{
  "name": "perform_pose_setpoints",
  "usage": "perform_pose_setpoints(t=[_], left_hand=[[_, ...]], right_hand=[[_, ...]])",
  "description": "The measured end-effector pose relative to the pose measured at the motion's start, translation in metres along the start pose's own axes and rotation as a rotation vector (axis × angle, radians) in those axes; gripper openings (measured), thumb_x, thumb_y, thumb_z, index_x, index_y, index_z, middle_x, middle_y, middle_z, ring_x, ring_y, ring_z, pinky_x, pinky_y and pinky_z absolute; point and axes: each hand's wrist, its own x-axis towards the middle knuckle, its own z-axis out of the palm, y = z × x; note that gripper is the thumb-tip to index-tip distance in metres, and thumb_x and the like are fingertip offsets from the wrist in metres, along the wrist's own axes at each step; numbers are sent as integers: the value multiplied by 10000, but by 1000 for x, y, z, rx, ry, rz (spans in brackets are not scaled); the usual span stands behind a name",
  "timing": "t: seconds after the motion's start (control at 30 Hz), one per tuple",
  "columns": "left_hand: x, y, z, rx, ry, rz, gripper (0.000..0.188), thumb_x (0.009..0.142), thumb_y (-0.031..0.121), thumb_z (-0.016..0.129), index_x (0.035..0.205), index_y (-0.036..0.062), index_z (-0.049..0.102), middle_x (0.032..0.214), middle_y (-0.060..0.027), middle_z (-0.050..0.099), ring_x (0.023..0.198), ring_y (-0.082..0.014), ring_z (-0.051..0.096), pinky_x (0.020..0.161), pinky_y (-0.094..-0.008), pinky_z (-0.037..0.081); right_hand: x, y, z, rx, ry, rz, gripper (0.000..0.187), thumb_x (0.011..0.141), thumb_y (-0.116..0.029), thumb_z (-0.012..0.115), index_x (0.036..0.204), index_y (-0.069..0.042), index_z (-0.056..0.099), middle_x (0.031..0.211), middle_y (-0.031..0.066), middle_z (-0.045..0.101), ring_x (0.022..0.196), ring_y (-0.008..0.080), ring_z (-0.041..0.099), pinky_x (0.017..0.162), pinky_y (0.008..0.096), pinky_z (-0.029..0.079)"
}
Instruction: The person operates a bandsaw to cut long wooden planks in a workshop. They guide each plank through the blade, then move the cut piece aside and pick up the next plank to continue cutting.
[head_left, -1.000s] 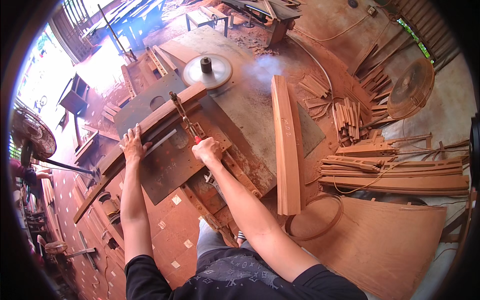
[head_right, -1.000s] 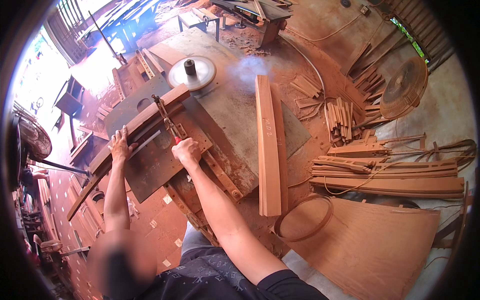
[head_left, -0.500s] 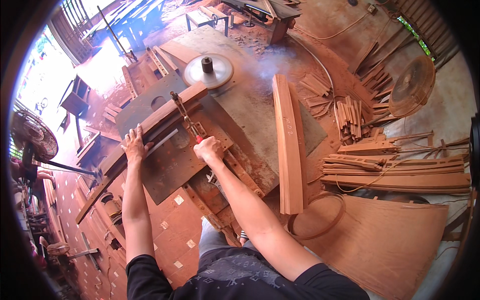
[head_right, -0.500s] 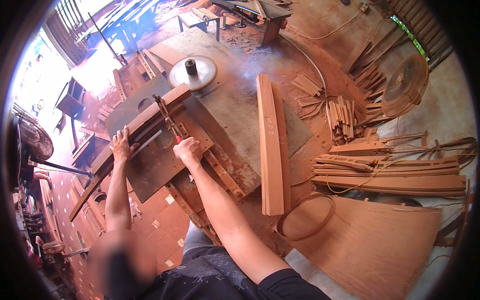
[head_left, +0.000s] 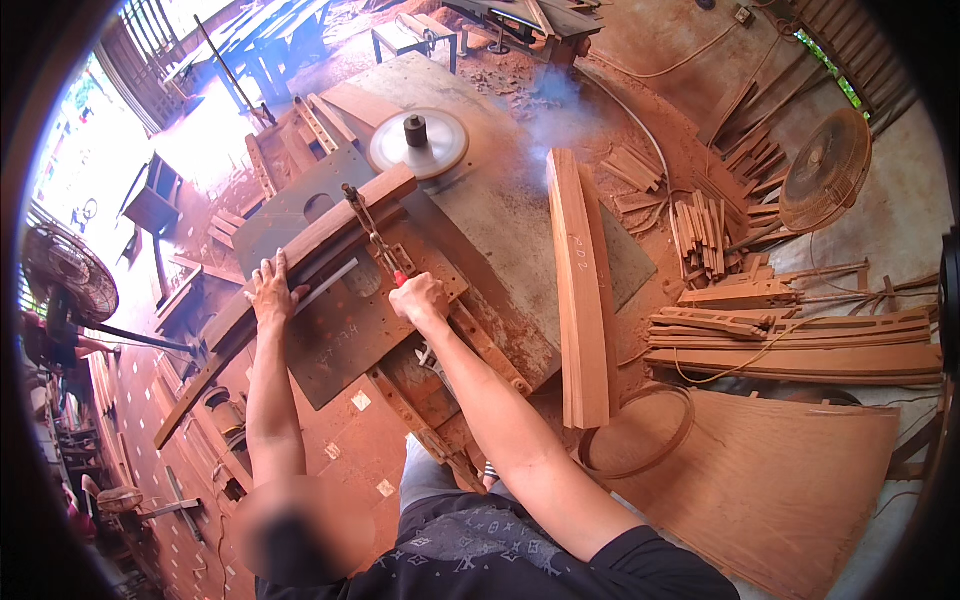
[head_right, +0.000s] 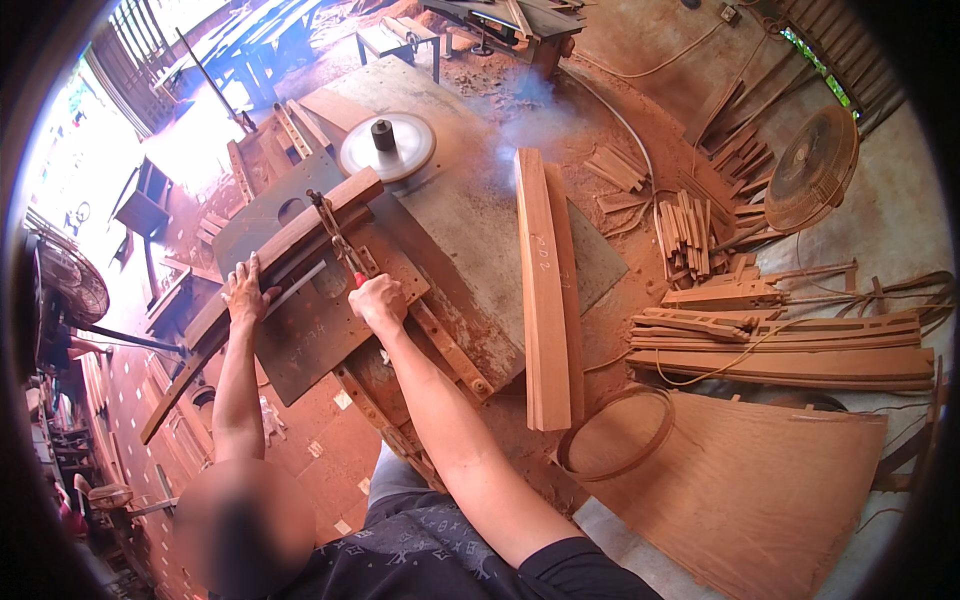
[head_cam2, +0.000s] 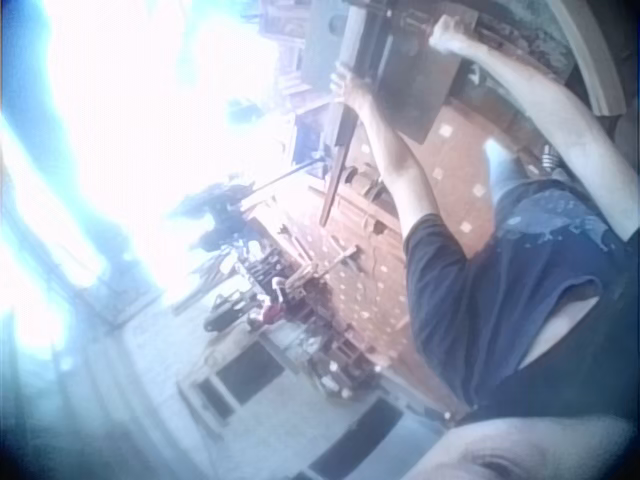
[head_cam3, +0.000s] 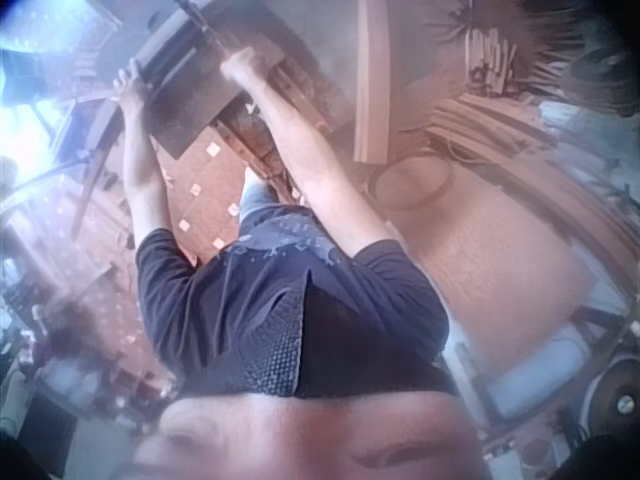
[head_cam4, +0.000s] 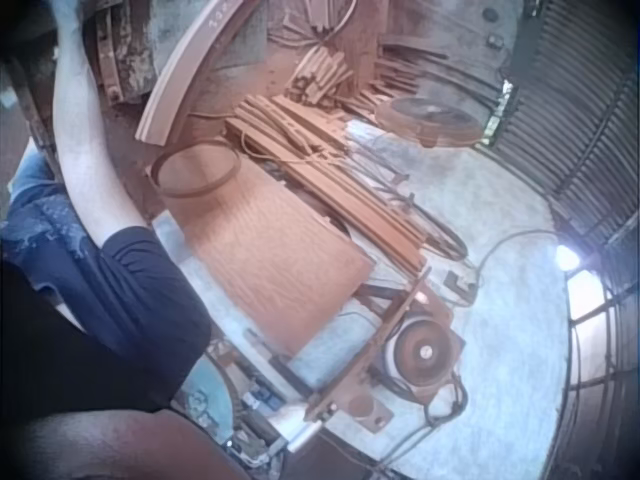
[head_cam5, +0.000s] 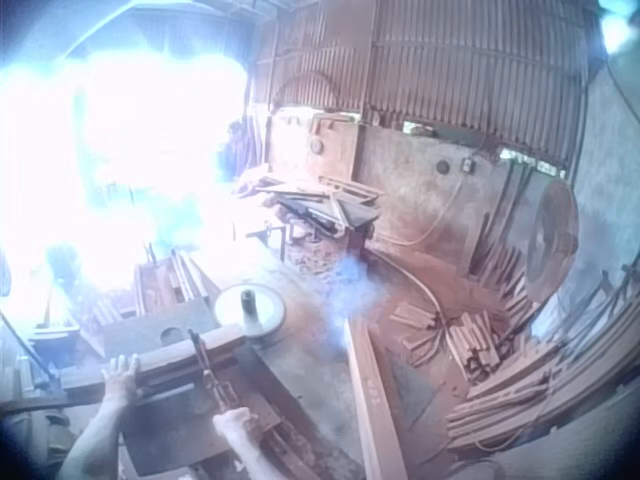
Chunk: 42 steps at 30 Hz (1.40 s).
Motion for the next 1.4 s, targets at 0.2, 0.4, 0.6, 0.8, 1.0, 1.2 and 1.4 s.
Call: perform_pose_setpoints(t=[0.2, 0.4, 0.6, 0.8, 1.0, 1.2, 1.4], left_hand=[[-3, -13, 6, -18, 20, -8, 1055, 834, 489, 855, 1684, 303, 258, 1702, -155, 328, 1554, -396, 335, 1164, -744, 336], [-13, 8, -3, 3, 1, 9, 1046, 843, 515, 838, 1685, 296, 258, 1704, -146, 329, 1558, -385, 335, 1166, -743, 332], [-53, 15, -3, -6, -4, 9, 1048, 842, 491, 848, 1685, 281, 260, 1691, -139, 338, 1553, -389, 335, 1166, -746, 331], [-81, 22, 1, -33, 1, 18, 1050, 834, 497, 850, 1681, 264, 275, 1695, -158, 330, 1556, -418, 319, 1165, -760, 315], [-55, 14, -1, -37, 11, 5, 1039, 842, 481, 850, 1681, 267, 275, 1695, -159, 331, 1557, -418, 320, 1174, -753, 310], [-20, 5, -3, -22, 13, 6, 1032, 842, 476, 852, 1678, 274, 282, 1695, -154, 328, 1555, -405, 326, 1174, -740, 324], [-8, 4, 0, -17, 29, 23, 1042, 843, 470, 852, 1683, 274, 267, 1690, -165, 320, 1538, -405, 338, 1159, -722, 356]], right_hand=[[-25, -6, -23, -9, -84, -33, 453, 867, -391, 740, 1000, 42, 757, 1098, 308, 749, 1080, 392, 757, 904, 445, 616], [-37, 8, -40, -2, 26, -14, 350, 803, -326, 802, 909, 5, 761, 1069, 272, 763, 1050, 355, 768, 871, 411, 620], [-65, 37, -55, -36, -18, -22, 411, 870, -349, 720, 984, 44, 765, 1091, 312, 747, 1064, 410, 751, 904, 445, 609], [-82, 54, -72, -34, -74, -7, 439, 893, -351, 705, 1019, 66, 756, 1134, 330, 735, 1110, 434, 731, 943, 466, 593], [-57, 39, -47, -34, 25, -91, 406, 896, -375, 710, 913, 24, 779, 994, 284, 767, 988, 417, 769, 813, 461, 617], [-20, 22, -24, -59, -3, -87, 424, 869, -318, 675, 1021, 69, 759, 1150, 352, 720, 1147, 445, 714, 983, 470, 580], [-7, 21, -12, -58, 81, -86, 430, 883, -484, 765, 775, -68, 752, 861, 127, 789, 827, 276, 790, 656, 379, 599]])
